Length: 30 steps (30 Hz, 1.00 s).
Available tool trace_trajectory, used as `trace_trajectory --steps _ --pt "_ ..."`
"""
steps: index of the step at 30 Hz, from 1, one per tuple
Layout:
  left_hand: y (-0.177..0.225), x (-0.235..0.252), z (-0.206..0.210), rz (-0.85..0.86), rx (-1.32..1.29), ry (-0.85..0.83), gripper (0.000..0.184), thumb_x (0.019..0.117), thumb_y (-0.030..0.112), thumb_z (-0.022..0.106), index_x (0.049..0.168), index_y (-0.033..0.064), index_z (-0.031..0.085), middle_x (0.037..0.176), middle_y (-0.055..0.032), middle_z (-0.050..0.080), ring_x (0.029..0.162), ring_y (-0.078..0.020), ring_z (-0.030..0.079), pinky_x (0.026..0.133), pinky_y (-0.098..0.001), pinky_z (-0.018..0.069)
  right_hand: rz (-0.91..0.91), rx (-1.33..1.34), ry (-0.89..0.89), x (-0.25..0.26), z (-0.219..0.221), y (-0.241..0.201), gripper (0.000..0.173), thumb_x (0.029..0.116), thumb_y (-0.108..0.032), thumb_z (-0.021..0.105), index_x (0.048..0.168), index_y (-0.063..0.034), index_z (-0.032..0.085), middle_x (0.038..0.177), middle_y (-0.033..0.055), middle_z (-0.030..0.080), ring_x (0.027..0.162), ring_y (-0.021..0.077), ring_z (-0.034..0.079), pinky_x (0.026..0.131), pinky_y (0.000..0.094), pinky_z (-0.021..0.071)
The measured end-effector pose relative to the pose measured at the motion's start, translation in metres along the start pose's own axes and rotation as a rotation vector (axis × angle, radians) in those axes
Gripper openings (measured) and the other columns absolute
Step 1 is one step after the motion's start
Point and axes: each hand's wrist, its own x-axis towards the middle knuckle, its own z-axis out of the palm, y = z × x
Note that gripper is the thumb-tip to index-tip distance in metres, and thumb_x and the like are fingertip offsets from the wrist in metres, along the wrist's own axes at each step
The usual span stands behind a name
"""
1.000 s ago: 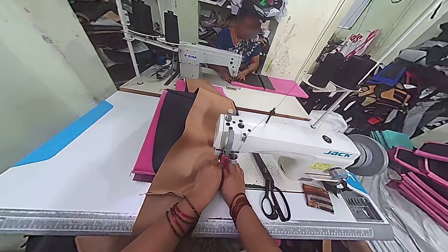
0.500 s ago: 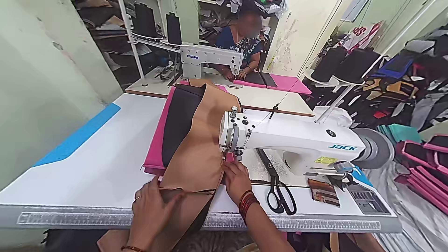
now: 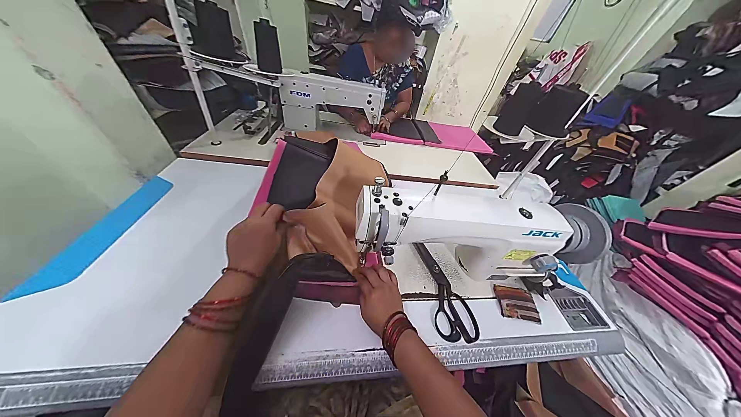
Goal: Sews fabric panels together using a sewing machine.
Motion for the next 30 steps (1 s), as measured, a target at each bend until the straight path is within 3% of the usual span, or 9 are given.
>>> trace_trajectory --steps 3,7,10,12,14,17,22,25,30 --pt "0.0 0.008 -0.002 -0.071 0.041 -0.171 0.027 0.1011 0.017 0.065 0.114 -0.0067 0.067 0.117 -0.0297 0.067 0.106 -0.0503 0.067 0.086 -0.0685 0.0494 -0.012 0.013 0.004 -0.002 -0.001 0.002 0.034 0.0857 0.003 0.063 0.115 -0.0064 0.078 0.123 0.0097 0.074 0.12 0.0376 0.066 0.098 0.0599 0.0501" --pt "-0.025 -0.019 0.007 -0.031 0.011 -0.097 0.031 0.0949 0.016 0.073 0.107 -0.0118 0.067 0.115 -0.0346 0.065 0.109 -0.0533 0.064 0.09 -0.0676 0.0495 -0.003 0.039 -0.043 -0.002 -0.005 0.001 0.034 0.0861 0.001 0.062 0.116 -0.0039 0.077 0.125 0.0112 0.073 0.122 0.0381 0.064 0.1 0.0605 0.0478" --pt "-0.043 -0.034 0.021 -0.032 -0.092 0.066 0.027 0.0825 0.009 0.084 0.097 -0.009 0.071 0.127 -0.0407 0.056 0.123 -0.0628 0.049 0.098 -0.0732 0.0399 -0.017 0.034 -0.034 -0.004 -0.005 -0.001 0.035 0.0832 0.0 0.065 0.116 -0.0042 0.076 0.124 0.0118 0.073 0.121 0.0385 0.065 0.098 0.0614 0.0486" --pt "-0.049 -0.034 0.028 -0.095 -0.174 0.067 0.024 0.0803 0.003 0.083 0.098 -0.0078 0.072 0.145 -0.0421 0.042 0.137 -0.0638 0.036 0.108 -0.0731 0.0335 -0.023 -0.018 -0.028 -0.006 -0.003 -0.004 0.035 0.082 -0.002 0.068 0.116 -0.0049 0.076 0.125 0.0115 0.073 0.12 0.0381 0.065 0.096 0.0611 0.0496" --pt "-0.05 -0.028 0.031 -0.179 -0.185 -0.07 0.027 0.0881 0.007 0.079 0.108 -0.009 0.07 0.148 -0.0396 0.041 0.133 -0.0581 0.046 0.106 -0.068 0.0404 0.009 -0.08 -0.03 -0.008 0.001 -0.012 0.036 0.0837 -0.003 0.068 0.118 -0.0059 0.076 0.128 0.0109 0.071 0.121 0.0376 0.065 0.096 0.0603 0.05" --pt "-0.055 -0.026 0.03 -0.215 -0.164 -0.214 0.03 0.0936 0.011 0.074 0.11 -0.0125 0.067 0.132 -0.0388 0.052 0.119 -0.0546 0.056 0.098 -0.0663 0.0451 0.036 -0.134 0.004 -0.012 0.008 -0.017 0.036 0.0822 -0.002 0.068 0.117 -0.005 0.076 0.129 0.011 0.071 0.122 0.0371 0.065 0.096 0.0594 0.0508" --pt "-0.055 -0.048 0.018 -0.21 -0.144 -0.286 0.032 0.0931 0.013 0.076 0.106 -0.0146 0.067 0.128 -0.0408 0.054 0.115 -0.056 0.058 0.096 -0.0679 0.0454 0.082 -0.066 -0.006 -0.013 0.004 -0.015 0.04 0.0819 0.003 0.066 0.12 -0.003 0.075 0.132 0.0111 0.07 0.127 0.0377 0.062 0.1 0.0607 0.0486" --pt "-0.054 -0.06 0.019 -0.256 -0.171 -0.292 0.032 0.0929 0.014 0.077 0.103 -0.0148 0.066 0.128 -0.0399 0.055 0.115 -0.0548 0.059 0.096 -0.0675 0.0453 0.132 -0.057 -0.095 -0.011 0.0 -0.017 0.043 0.086 0.002 0.062 0.127 -0.0039 0.072 0.142 0.0094 0.064 0.135 0.0368 0.056 0.106 0.0614 0.043" --pt "-0.046 -0.077 0.015 -0.312 -0.168 -0.298 0.037 0.0933 0.02 0.077 0.1 -0.0145 0.065 0.123 -0.0386 0.057 0.112 -0.0532 0.06 0.094 -0.0667 0.0463 0.204 -0.017 -0.139 -0.008 -0.002 -0.015 0.043 0.0885 0.0 0.061 0.129 -0.0065 0.071 0.145 0.0114 0.061 0.141 0.0401 0.048 0.112 0.0636 0.037"
